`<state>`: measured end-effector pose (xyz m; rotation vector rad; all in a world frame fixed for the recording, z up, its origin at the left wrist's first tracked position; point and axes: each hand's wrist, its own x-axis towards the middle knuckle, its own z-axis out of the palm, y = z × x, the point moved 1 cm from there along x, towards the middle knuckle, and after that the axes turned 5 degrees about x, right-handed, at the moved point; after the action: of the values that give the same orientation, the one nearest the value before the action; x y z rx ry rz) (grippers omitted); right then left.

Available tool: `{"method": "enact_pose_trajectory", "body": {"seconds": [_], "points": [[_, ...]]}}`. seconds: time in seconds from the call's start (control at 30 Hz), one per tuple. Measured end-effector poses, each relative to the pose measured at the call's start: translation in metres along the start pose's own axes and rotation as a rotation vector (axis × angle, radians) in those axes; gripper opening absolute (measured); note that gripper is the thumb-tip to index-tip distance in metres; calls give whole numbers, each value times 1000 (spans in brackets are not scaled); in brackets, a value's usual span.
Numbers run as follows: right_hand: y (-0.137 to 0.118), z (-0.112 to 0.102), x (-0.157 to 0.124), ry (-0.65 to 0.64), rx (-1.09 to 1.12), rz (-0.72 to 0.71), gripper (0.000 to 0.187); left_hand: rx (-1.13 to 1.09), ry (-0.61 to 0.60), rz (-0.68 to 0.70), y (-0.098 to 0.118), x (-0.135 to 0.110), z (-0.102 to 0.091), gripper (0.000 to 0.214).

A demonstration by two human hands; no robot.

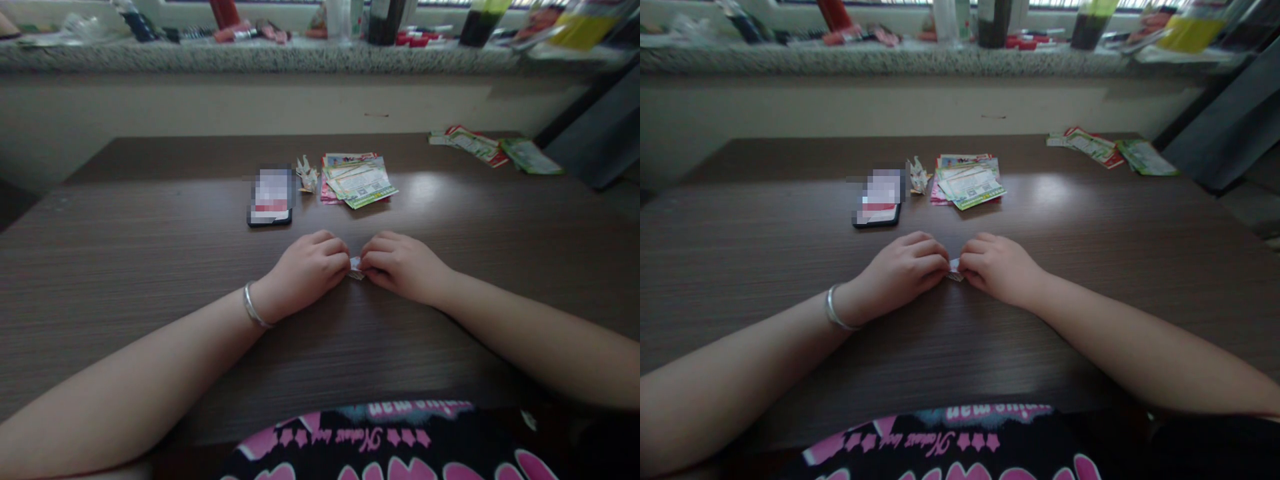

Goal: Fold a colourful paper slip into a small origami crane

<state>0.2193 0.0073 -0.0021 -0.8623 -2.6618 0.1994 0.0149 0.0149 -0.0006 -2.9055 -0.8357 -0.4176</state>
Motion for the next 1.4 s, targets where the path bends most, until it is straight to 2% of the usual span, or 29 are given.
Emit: {"method": "enact_pose_trajectory", "body": {"seconds": [0.3,0.6,0.87,1.13,1.4], "points": [[-4,-9,-6,-82,-100,-60,20,105,-138,99,3,-6,-8,16],[1,-15,-11,-127,-113,-43,21,134,-176,132,2,-9,-17,23],[7,-18,-14,-180,-126,-59,21,122,-275,157,-3,-8,-28,24],[1,-18,-16,-159,-168,-111,25,101,-268,129,-5,-10,-28,22],[2,-16,-15,-139,-73,-140,24,89,-210,83,-6,-12,-28,21]]}}
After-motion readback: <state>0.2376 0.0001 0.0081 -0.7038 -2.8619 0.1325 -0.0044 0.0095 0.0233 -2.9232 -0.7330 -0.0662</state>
